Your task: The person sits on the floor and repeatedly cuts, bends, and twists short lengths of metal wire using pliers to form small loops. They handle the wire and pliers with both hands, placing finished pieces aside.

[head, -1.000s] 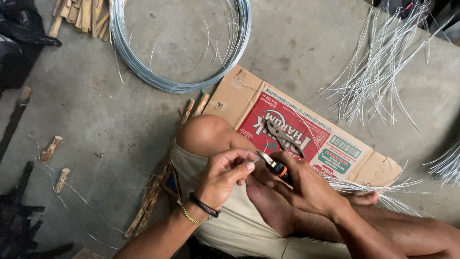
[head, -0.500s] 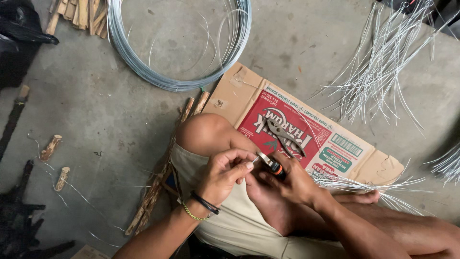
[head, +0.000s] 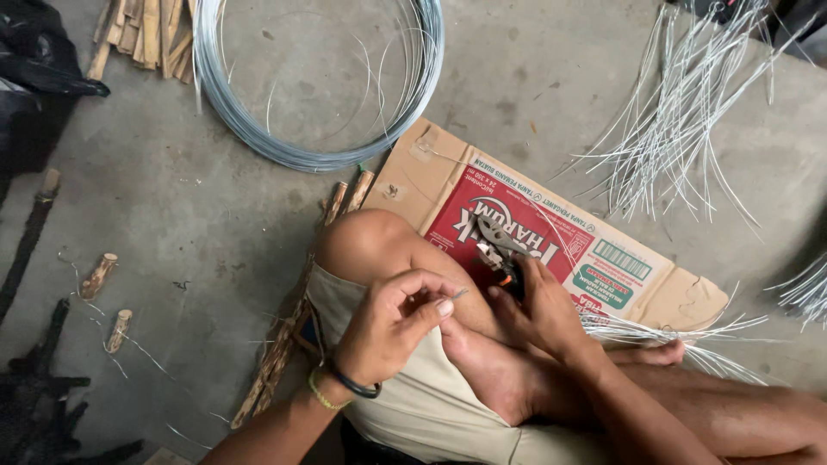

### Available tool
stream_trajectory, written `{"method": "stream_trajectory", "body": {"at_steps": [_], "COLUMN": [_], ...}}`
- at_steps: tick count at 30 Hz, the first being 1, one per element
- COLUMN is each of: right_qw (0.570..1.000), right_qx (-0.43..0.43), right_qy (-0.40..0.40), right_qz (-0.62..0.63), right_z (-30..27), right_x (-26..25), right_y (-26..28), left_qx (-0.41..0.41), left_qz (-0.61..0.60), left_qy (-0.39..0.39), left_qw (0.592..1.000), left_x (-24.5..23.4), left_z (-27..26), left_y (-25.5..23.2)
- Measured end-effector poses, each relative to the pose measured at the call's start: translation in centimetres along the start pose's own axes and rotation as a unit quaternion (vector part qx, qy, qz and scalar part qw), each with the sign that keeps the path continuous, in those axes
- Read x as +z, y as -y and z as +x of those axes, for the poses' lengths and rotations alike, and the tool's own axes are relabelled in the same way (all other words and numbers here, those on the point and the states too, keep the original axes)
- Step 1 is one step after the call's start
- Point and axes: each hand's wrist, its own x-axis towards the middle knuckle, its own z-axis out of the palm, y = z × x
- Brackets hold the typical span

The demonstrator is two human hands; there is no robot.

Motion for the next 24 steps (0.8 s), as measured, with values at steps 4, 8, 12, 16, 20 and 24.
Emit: {"method": "stream_trajectory", "body": {"at_steps": [4,8,12,16,20,24], "right_qw": [0.993,0.991,0.850,0.775,0.820,0.951], "right_qx": [-0.086,-0.052,0.015,0.067,0.145,0.128], "right_qy": [-0.084,-0.111,0.141,0.166,0.066,-0.102], "right_qz": [0.010,0.061,0.508,0.606,0.550,0.262], "right_z": [-0.5,-1.2,-2.5,-5.2,-5.7,-2.3], "right_x": [-0.8,-2.2,-3.8,-5.0,-6.0,-8.2], "right_y": [0.2,0.4,0.1,-0.6,-2.9,-7.7], "left_qx": [0.259,0.389,0.463,0.514,0.524,0.479], "left_qz": [0.362,0.526,0.558,0.505,0.478,0.324], "left_qy": [-0.037,0.025,0.125,0.122,0.083,-0.047], "left_qw": [0.895,0.756,0.677,0.682,0.700,0.815], "left_x": [-0.6,0.7,4.7,7.8,8.7,6.3], "left_z": [-0.4,-0.4,0.2,1.5,2.7,6.1], "left_y": [-3.9,-4.7,-2.1,0.3,0.8,0.9]}}
